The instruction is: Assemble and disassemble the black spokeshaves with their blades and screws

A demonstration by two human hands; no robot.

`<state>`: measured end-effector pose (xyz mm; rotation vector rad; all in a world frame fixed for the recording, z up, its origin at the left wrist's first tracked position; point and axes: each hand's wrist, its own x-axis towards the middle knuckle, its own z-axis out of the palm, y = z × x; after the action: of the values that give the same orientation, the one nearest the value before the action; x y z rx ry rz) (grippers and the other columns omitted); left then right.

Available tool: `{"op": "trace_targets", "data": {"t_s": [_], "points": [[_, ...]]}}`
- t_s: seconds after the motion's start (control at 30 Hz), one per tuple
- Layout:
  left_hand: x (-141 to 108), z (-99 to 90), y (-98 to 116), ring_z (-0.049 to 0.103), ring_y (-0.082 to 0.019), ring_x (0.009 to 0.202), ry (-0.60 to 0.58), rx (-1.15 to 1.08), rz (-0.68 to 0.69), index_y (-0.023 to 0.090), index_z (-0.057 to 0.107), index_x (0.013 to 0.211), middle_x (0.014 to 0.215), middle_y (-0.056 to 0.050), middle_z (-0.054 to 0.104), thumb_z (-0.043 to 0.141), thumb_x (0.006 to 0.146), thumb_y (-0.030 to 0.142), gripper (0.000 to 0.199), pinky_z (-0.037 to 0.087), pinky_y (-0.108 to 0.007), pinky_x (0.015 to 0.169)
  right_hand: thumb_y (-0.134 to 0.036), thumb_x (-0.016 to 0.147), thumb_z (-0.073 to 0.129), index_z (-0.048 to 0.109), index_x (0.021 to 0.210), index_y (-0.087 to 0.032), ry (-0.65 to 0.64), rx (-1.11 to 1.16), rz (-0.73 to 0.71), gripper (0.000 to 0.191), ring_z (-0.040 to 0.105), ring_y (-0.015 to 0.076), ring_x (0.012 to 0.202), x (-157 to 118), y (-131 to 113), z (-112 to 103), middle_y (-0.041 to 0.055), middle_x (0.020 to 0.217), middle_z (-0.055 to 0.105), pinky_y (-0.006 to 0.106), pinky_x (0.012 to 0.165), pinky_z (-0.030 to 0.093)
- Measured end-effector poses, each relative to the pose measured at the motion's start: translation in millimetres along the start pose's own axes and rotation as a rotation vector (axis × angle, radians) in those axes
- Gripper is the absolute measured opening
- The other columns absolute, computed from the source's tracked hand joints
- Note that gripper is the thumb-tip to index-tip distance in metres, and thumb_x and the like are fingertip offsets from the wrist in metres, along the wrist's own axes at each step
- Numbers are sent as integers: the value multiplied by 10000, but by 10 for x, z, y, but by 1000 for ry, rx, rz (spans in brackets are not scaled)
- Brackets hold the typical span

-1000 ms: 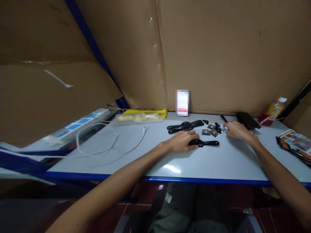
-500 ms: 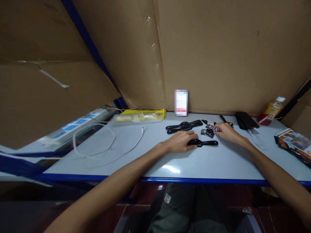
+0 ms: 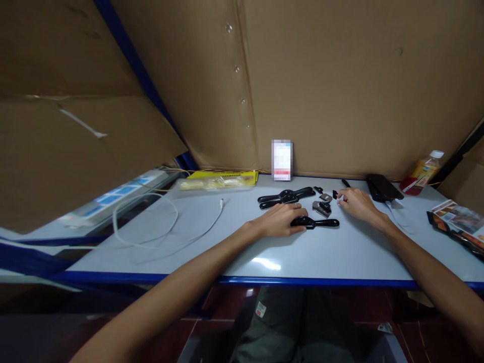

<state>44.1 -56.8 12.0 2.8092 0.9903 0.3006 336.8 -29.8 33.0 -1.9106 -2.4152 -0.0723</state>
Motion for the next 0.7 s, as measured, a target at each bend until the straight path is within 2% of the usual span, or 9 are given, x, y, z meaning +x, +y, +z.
{"op": "trace_targets", "data": {"t_s": [0.13, 0.23, 0.33, 0.43, 0.53, 0.63, 0.7], "points": [[-2, -6, 5, 683, -253, 955, 5, -5, 9, 213, 672, 1202, 1131, -96, 698, 598, 966, 394, 307, 481, -351, 742, -421, 1024, 506, 764, 1073, -213, 71, 46, -18, 335, 689, 268, 934, -29, -138, 42, 126, 1095, 762, 332, 717, 418], [1, 9, 16, 683, -256, 964, 5, -18, 16, 193, 667, 1216, 1133, -105, 700, 602, 969, 370, 311, 483, -346, 753, -482, 994, 563, 767, 1032, -207, 109, 81, -67, 344, 674, 264, 845, -42, -224, 126, 132, 1013, 754, 343, 658, 376], [8, 48, 47, 681, -257, 979, 23, -48, 16, 179, 664, 1232, 1153, -114, 699, 604, 975, 356, 318, 488, -351, 783, -452, 932, 654, 752, 1002, -210, 125, 148, -93, 271, 654, 254, 805, -26, -243, 207, 116, 958, 747, 340, 627, 344], [19, 84, 96, 672, -250, 971, 50, -109, 7, 178, 648, 1268, 1177, -117, 692, 619, 966, 358, 352, 486, -360, 803, -346, 870, 711, 727, 950, -216, 141, 242, -91, 153, 640, 236, 769, 16, -206, 256, 84, 897, 744, 332, 621, 343], [28, 79, 118, 651, -216, 895, 55, -209, -4, 188, 611, 1322, 1076, -82, 696, 665, 921, 331, 429, 470, -340, 784, -254, 846, 696, 698, 846, -219, 178, 362, -88, 36, 623, 211, 726, 46, -166, 268, 53, 810, 728, 323, 637, 362], [24, 23, 69, 617, -187, 840, 11, -289, -23, 187, 602, 1297, 993, -44, 677, 721, 846, 294, 478, 441, -309, 745, -254, 852, 680, 662, 754, -209, 222, 527, -102, 109, 583, 183, 660, 24, -181, 230, 22, 713, 684, 316, 640, 376], [13, -25, 0, 595, -175, 823, -25, -314, -32, 187, 625, 1210, 979, -35, 667, 732, 814, 279, 421, 421, -296, 726, -279, 864, 668, 650, 723, -205, 229, 643, -152, 161, 563, 172, 645, -24, -235, 178, 7, 674, 654, 312, 643, 384]]}}
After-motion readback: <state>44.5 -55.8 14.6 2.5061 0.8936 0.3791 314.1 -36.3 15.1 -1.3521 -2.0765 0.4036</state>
